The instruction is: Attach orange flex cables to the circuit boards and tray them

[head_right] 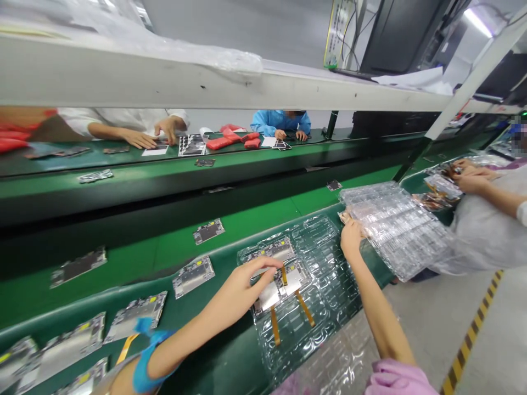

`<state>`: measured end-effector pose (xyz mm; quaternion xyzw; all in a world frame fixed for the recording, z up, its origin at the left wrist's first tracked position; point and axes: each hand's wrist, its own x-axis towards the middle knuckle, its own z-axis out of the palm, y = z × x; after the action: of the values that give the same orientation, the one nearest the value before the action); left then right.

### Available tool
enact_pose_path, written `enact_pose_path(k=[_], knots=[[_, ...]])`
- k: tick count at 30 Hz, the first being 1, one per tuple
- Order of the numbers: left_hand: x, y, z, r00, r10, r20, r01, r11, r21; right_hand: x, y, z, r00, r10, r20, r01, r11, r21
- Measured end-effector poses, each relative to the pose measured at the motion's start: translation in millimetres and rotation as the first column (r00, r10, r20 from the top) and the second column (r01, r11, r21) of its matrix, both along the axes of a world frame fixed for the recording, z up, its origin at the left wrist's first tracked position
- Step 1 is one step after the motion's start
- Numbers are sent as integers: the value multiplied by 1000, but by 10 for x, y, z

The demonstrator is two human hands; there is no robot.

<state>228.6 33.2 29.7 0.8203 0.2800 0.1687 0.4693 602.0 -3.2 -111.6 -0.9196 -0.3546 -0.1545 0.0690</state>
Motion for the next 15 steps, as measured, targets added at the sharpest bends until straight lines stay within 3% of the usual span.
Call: enact_pose_path(k=[4,6,8,9,12,15], knots=[[431,66,-36,989,42,143,2,955,-296,-17,-36,26,998,45,34,-49,989,138],[639,116,-102,971,122,205,15,826,-563,-8,-46,75,996,73,57,-84,971,223],[840,186,-186,956,197,218,44,638,-769,7,-44,153,991,101,91,-125,938,324],[938,228,-228,952,216,219,63,557,-828,9,-41,201,987,116,111,-150,914,377],[1212,366,-335,949,220,228,125,401,-908,-65,-55,357,960,203,191,-273,819,505],[1393,466,-384,947,217,237,175,271,-947,-367,-195,479,853,421,309,-522,684,510]])
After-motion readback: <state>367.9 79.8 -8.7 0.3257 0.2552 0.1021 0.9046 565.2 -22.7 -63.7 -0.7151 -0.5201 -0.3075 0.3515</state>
